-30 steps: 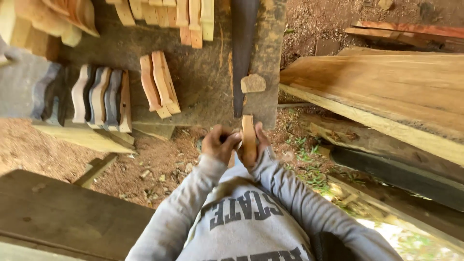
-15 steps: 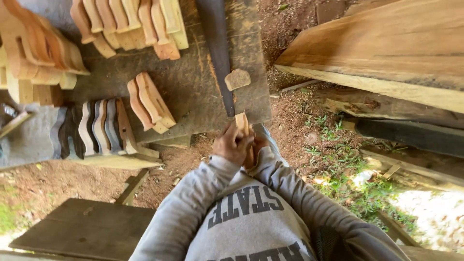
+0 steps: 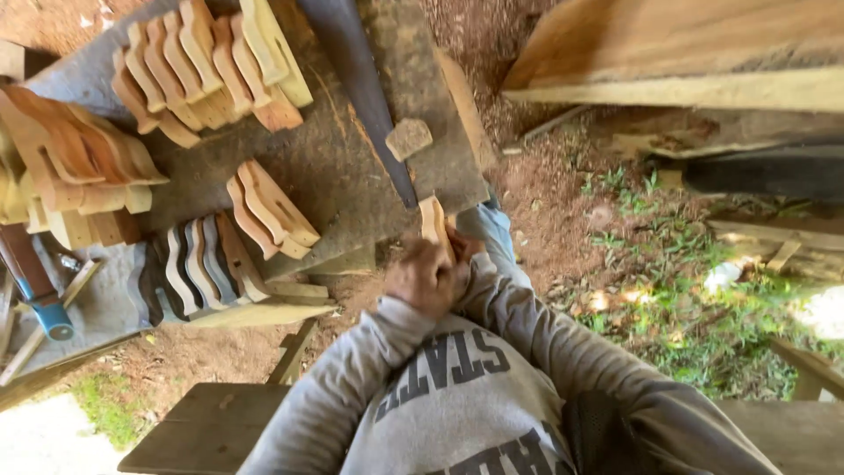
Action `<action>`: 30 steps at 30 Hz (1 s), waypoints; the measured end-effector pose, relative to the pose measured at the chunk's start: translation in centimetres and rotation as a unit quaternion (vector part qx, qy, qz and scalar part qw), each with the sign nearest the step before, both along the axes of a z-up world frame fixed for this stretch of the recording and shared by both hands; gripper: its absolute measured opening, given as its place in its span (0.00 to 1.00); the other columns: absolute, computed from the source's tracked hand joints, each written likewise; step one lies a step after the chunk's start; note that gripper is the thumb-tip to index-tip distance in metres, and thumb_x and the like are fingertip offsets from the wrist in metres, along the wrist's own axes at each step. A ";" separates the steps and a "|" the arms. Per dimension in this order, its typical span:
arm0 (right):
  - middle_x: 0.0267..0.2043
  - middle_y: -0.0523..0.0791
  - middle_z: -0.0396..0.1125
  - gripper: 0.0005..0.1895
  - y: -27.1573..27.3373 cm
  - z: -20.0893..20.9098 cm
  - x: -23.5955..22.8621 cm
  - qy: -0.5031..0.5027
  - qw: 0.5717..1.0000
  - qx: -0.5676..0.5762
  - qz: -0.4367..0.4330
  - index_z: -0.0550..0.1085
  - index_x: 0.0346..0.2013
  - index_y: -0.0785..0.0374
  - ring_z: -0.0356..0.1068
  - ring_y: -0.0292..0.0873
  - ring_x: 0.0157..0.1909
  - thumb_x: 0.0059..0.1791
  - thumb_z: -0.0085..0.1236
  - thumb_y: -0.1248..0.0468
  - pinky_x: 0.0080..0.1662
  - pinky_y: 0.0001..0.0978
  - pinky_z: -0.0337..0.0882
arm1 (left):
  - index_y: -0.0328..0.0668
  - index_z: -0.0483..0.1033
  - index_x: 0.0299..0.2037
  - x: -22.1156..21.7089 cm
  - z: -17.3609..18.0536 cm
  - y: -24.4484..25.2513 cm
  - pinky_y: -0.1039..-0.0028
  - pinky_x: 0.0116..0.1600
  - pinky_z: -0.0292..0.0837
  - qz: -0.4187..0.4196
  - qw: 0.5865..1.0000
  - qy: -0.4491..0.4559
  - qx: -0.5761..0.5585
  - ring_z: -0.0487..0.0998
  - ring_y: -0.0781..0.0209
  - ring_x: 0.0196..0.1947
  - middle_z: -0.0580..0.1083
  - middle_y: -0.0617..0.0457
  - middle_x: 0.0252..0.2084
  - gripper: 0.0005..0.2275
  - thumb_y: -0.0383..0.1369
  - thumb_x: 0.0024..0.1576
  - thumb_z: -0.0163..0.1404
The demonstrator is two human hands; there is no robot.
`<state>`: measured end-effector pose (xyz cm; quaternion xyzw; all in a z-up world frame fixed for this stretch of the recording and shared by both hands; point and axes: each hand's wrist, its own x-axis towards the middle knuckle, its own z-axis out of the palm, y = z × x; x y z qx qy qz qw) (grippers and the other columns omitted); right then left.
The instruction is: Inspecting and sorting carved wooden furniture components on a workbench.
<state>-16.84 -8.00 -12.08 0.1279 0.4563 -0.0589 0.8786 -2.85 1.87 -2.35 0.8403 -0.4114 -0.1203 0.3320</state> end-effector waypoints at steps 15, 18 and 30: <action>0.41 0.58 0.76 0.18 5.3 -4.2 4.9 -0.003 0.991 0.042 -0.124 0.76 0.45 0.66 0.78 0.59 0.41 0.47 0.65 0.57 0.39 0.50 0.79 | 0.36 0.72 0.38 -1.1 4.4 -1.6 0.61 0.27 0.78 -0.155 0.982 -0.018 0.104 0.77 0.47 0.24 0.66 0.50 0.30 0.10 0.37 0.61 0.54; 0.42 0.59 0.75 0.18 7.8 -3.7 4.6 0.003 0.989 0.060 -0.137 0.76 0.46 0.66 0.78 0.60 0.42 0.46 0.66 0.58 0.39 0.51 0.80 | 0.47 0.64 0.26 -0.7 1.7 -0.2 0.65 0.25 0.69 -0.093 0.986 -0.140 0.017 0.74 0.47 0.24 0.64 0.53 0.26 0.19 0.50 0.63 0.48; 0.53 0.57 0.73 0.28 2.1 11.0 6.8 0.007 0.977 -0.158 -0.140 0.72 0.59 0.53 0.75 0.63 0.51 0.45 0.69 0.58 0.50 0.63 0.76 | 0.40 0.67 0.38 -0.7 6.6 4.4 0.72 0.21 0.80 0.249 0.876 0.302 -0.282 0.77 0.63 0.21 0.73 0.50 0.26 0.06 0.31 0.65 0.48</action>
